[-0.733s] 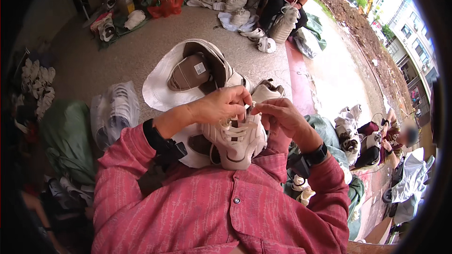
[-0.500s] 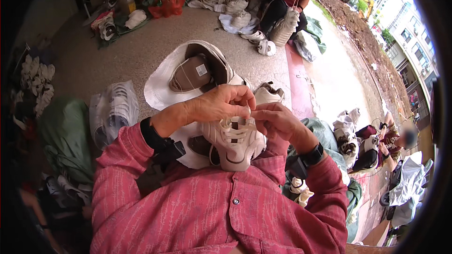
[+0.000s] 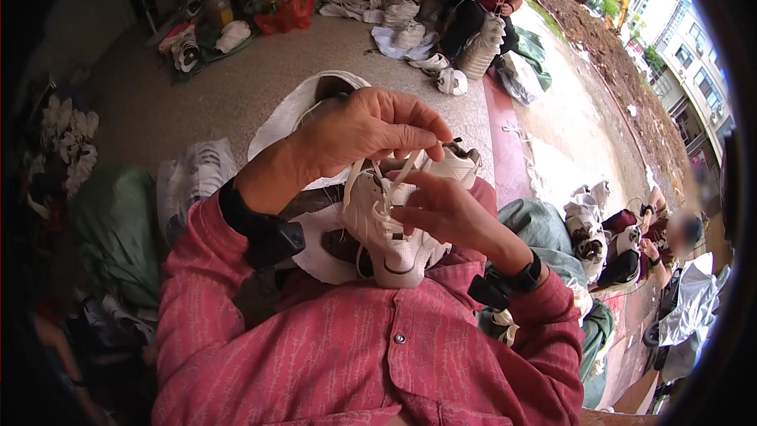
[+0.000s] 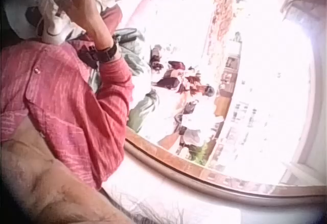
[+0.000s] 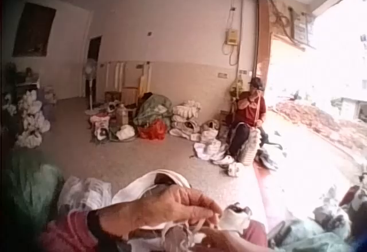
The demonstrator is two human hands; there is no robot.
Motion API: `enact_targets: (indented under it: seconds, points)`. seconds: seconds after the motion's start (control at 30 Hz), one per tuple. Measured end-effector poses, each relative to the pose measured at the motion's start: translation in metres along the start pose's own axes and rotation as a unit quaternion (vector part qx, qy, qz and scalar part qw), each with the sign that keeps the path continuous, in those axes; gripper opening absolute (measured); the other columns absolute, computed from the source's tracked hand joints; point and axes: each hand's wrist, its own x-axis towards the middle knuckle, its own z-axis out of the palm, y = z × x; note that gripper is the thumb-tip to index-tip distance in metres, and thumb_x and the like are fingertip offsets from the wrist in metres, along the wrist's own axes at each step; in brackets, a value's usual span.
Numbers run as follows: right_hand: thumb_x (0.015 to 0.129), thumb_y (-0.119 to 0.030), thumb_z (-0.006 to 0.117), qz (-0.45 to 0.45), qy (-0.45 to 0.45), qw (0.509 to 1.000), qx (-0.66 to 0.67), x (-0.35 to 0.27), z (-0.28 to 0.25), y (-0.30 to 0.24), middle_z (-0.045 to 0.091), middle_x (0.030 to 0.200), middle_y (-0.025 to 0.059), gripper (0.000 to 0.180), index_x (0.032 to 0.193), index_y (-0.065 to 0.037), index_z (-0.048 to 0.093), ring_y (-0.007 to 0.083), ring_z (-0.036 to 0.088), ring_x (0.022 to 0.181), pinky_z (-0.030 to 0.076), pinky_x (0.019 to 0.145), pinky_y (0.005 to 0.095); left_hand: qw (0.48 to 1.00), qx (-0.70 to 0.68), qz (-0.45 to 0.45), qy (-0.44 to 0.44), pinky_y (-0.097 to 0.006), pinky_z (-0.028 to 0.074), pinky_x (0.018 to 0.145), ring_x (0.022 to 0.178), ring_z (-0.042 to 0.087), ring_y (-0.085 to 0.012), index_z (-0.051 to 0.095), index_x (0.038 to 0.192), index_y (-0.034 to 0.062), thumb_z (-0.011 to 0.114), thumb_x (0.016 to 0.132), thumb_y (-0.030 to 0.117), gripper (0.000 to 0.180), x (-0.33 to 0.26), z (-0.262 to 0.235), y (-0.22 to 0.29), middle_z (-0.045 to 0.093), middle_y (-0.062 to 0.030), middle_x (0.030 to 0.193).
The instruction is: Insert laces into the eyelets of a shoe and organize them.
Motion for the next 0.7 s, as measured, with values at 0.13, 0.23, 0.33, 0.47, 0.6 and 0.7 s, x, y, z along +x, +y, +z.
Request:
enact_targets:
  seconds: [0.13, 0.23, 0.33, 0.47, 0.6, 0.7]
  points:
    - [0.098, -0.015, 0.06, -0.095, -0.085, 0.991, 0.037, -0.005, -0.001, -0.01, 0.058, 0.074, -0.0025, 0.018, 0.111, -0.003, 0.065, 0.0032, 0.053, 0.066, 0.039, 0.055, 0.0207, 0.999, 0.033, -0.02, 0.017, -0.015, 0.044, 0.058, 0.07, 0.057, -0.0021, 0.065, 0.117, -0.0009, 0.063, 0.093, 0.008, 0.025, -0.001, -0.014, 0.001, 0.072, -0.008, 0.1]
    - [0.101, -0.018, 0.055, -0.099, -0.026, 0.98, 0.168, -0.02, -0.024, -0.023, 0.053, 0.067, -0.0036, 0.02, 0.108, -0.003, 0.065, 0.0013, 0.043, 0.054, 0.032, 0.048, 0.0192, 0.99, 0.109, -0.07, 0.049, -0.016, 0.044, 0.054, 0.063, 0.056, -0.0027, 0.065, 0.117, -0.0032, 0.066, 0.091, 0.009, 0.028, -0.022, -0.033, 0.005, 0.072, -0.0092, 0.094]
    - [0.1, -0.017, 0.055, -0.124, 0.057, 0.941, 0.311, -0.015, -0.061, -0.01, 0.053, 0.061, -0.0022, 0.021, 0.109, -0.001, 0.065, 0.002, 0.04, 0.043, 0.028, 0.038, 0.0201, 0.975, 0.166, -0.135, 0.064, -0.017, 0.043, 0.051, 0.059, 0.055, -0.003, 0.067, 0.111, -0.0044, 0.068, 0.089, 0.009, 0.026, -0.052, -0.051, 0.011, 0.072, -0.0085, 0.086]
    - [0.101, -0.016, 0.05, -0.169, 0.142, 0.864, 0.452, -0.015, -0.103, 0.037, 0.056, 0.069, -0.0005, 0.023, 0.117, -0.001, 0.058, 0.0045, 0.038, 0.042, 0.031, 0.039, 0.0203, 0.947, 0.212, -0.222, 0.091, -0.017, 0.04, 0.049, 0.056, 0.053, -0.0025, 0.071, 0.101, -0.004, 0.069, 0.088, 0.009, 0.019, -0.09, -0.069, 0.009, 0.071, -0.0066, 0.076]
    - [0.102, -0.016, 0.049, -0.19, 0.204, 0.844, 0.459, -0.029, -0.131, 0.073, 0.057, 0.073, -0.0006, 0.027, 0.122, 0.001, 0.055, 0.0038, 0.039, 0.044, 0.033, 0.041, 0.0197, 0.934, 0.231, -0.235, 0.136, -0.017, 0.039, 0.049, 0.055, 0.053, -0.0027, 0.072, 0.097, -0.0031, 0.069, 0.088, 0.01, 0.017, -0.127, -0.073, -0.003, 0.069, -0.0048, 0.071]
    - [0.103, -0.019, 0.05, -0.139, 0.274, 0.861, 0.405, -0.036, -0.131, 0.085, 0.058, 0.074, -0.0004, 0.028, 0.12, 0.001, 0.057, 0.004, 0.041, 0.045, 0.035, 0.042, 0.0196, 0.909, 0.269, -0.256, 0.189, -0.018, 0.04, 0.05, 0.057, 0.053, -0.0027, 0.072, 0.094, -0.0017, 0.067, 0.088, 0.011, 0.015, -0.146, -0.071, -0.008, 0.067, -0.0019, 0.07]
